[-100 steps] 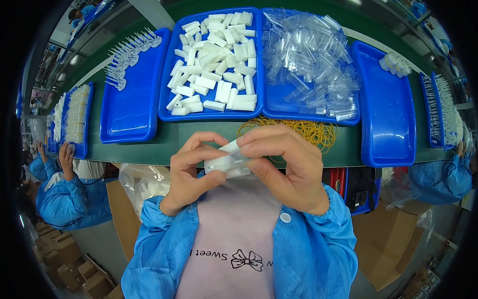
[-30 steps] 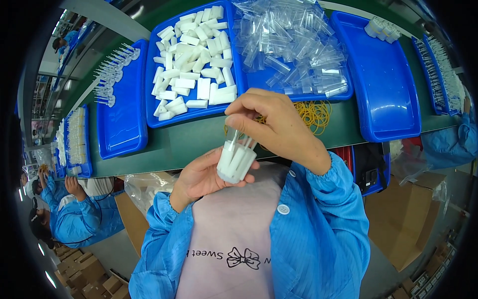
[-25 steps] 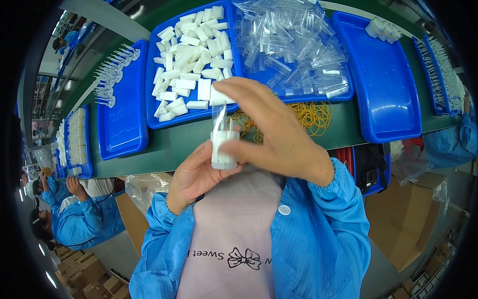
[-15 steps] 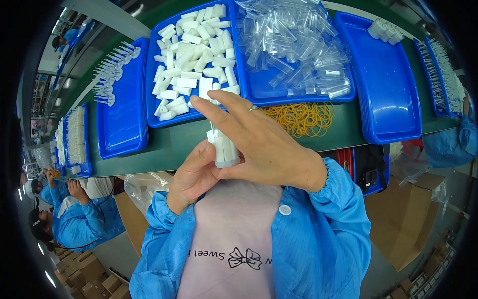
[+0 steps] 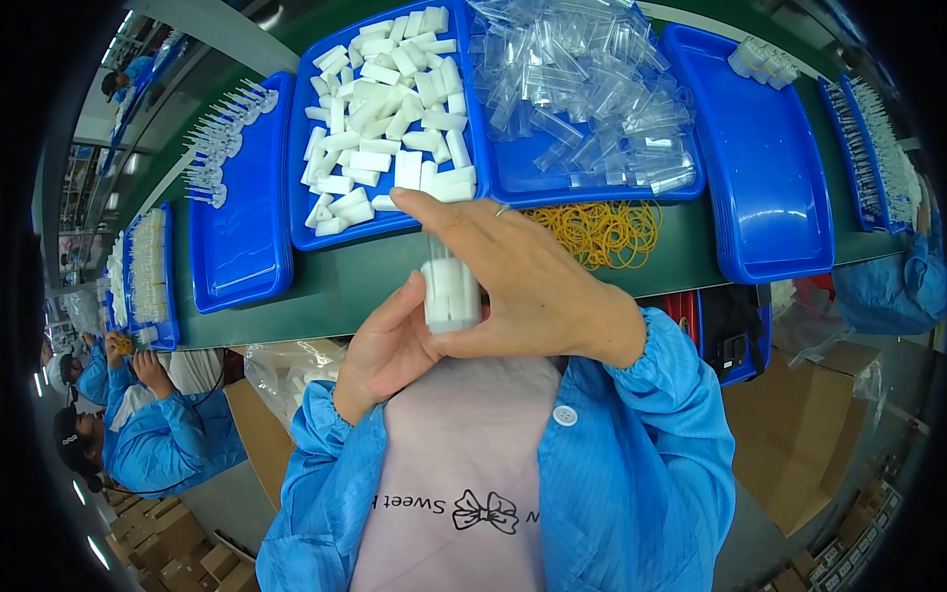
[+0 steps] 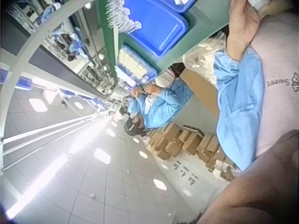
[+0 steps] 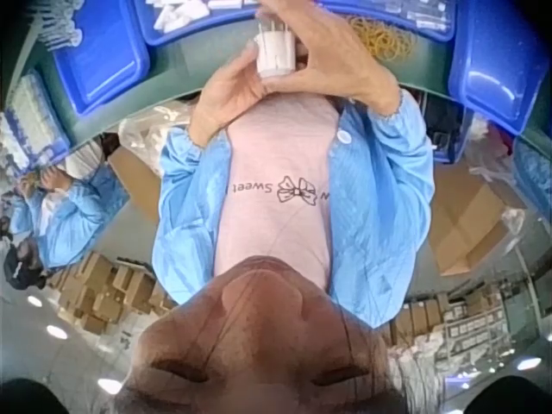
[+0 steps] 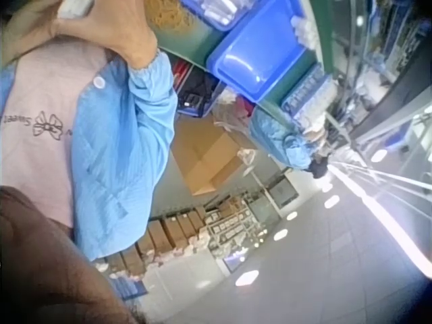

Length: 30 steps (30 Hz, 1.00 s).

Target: The person assembles components by inserting foam pieces onto plastic bases, sliding clear plastic sleeves over them, securing the bundles with rubber bands, and placing the finished units onto a tray.

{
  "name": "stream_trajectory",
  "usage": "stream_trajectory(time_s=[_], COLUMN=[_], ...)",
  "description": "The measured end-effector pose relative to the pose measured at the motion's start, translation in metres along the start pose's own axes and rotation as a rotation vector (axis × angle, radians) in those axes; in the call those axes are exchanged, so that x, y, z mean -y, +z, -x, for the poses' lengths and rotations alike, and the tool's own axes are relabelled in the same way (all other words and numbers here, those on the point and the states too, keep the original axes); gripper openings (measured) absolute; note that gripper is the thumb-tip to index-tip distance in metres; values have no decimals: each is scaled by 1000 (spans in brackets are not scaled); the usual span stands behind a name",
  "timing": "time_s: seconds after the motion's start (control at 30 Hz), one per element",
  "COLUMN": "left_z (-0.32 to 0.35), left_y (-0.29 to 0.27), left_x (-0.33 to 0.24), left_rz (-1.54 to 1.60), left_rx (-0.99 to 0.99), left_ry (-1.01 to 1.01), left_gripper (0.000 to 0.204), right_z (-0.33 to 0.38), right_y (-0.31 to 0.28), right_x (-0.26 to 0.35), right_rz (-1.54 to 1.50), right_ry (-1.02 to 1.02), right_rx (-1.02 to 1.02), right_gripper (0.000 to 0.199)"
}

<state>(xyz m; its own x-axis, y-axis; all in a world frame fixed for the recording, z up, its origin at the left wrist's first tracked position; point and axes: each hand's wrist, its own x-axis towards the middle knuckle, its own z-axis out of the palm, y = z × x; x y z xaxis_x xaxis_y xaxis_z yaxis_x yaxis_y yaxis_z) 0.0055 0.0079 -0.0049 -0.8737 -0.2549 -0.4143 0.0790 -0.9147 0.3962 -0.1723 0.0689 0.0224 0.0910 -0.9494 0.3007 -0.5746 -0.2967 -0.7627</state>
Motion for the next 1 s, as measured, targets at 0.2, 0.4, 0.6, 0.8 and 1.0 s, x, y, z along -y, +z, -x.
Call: stream_trajectory(time_s=[0.2, 0.4, 0.6, 0.8, 1.0], left_z=[1, 1, -3, 1, 4], left_y=[-3, -4, -6, -10, -5], left_x=[1, 4, 2, -3, 2], left_rz=[7, 58, -47, -151, -757], left_rx=[18, 54, -10, 16, -151], left_ry=[59, 103, 90, 155, 686], left_gripper=[56, 54, 52, 52, 51], right_z=[4, 4, 3, -10, -21], right_y=[10, 8, 4, -36, -44], right_x=[0, 0, 3, -36, -87], right_rz=[-108, 46, 121, 267, 1035], right_ry=[-26, -132, -65, 63, 154], right_rx=[-114, -104, -36, -326, -298], right_gripper=[88, 76, 72, 29, 22])
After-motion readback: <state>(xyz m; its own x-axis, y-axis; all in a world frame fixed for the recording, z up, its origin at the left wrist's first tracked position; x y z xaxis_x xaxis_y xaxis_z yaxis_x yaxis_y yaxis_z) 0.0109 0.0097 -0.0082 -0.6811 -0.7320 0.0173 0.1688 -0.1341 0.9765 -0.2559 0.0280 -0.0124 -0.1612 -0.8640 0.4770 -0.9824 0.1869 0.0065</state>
